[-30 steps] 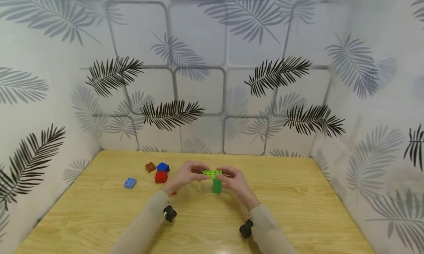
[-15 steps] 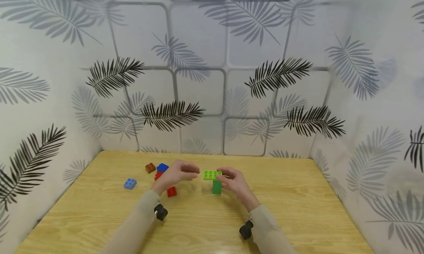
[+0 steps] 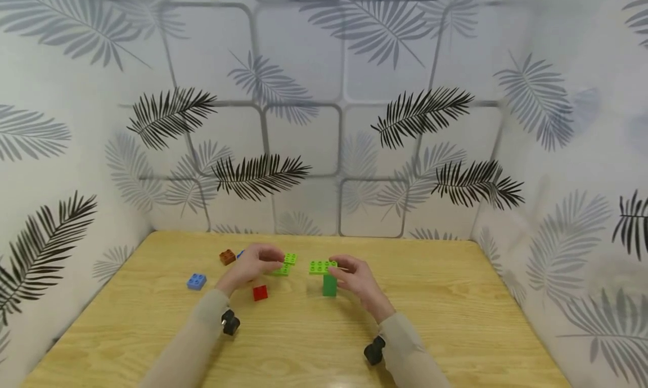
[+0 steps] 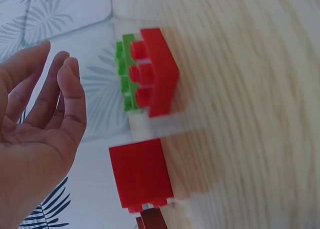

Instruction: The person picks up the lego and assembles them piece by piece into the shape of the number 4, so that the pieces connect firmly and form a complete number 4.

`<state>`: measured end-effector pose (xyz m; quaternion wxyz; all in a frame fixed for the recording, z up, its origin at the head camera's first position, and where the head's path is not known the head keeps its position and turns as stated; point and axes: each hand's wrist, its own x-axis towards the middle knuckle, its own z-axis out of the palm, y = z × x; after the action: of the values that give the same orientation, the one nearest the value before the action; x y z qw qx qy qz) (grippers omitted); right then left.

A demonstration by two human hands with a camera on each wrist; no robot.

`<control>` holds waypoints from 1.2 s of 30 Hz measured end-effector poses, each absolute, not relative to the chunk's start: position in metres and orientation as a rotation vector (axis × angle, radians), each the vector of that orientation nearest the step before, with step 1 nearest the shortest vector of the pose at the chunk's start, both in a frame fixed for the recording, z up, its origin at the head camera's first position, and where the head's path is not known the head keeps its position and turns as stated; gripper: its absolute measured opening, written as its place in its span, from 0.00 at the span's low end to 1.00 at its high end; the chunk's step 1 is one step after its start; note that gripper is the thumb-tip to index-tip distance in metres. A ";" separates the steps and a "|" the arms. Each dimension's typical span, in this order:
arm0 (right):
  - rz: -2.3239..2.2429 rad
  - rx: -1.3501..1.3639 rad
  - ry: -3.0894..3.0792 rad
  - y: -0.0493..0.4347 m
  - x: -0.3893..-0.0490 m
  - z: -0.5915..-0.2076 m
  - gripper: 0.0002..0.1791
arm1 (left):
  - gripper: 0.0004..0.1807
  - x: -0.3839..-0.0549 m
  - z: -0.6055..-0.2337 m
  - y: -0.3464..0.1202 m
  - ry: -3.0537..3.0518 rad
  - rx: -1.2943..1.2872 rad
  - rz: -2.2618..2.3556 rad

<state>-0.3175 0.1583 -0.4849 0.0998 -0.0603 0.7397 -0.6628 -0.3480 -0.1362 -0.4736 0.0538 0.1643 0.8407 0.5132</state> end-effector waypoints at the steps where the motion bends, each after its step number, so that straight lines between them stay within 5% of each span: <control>1: -1.959 -0.178 2.187 0.158 -0.317 -0.485 0.24 | 0.11 -0.349 -0.474 -0.137 2.570 0.483 1.555; 36: -1.921 -0.220 2.182 0.162 -0.318 -0.486 0.25 | 0.22 -0.364 -0.488 -0.123 2.786 0.415 1.023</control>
<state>-0.3181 0.1618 -0.4856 0.1127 -0.0749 0.7436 -0.6548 -0.3640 -0.1232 -0.4877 0.0723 0.1382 0.9272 0.3406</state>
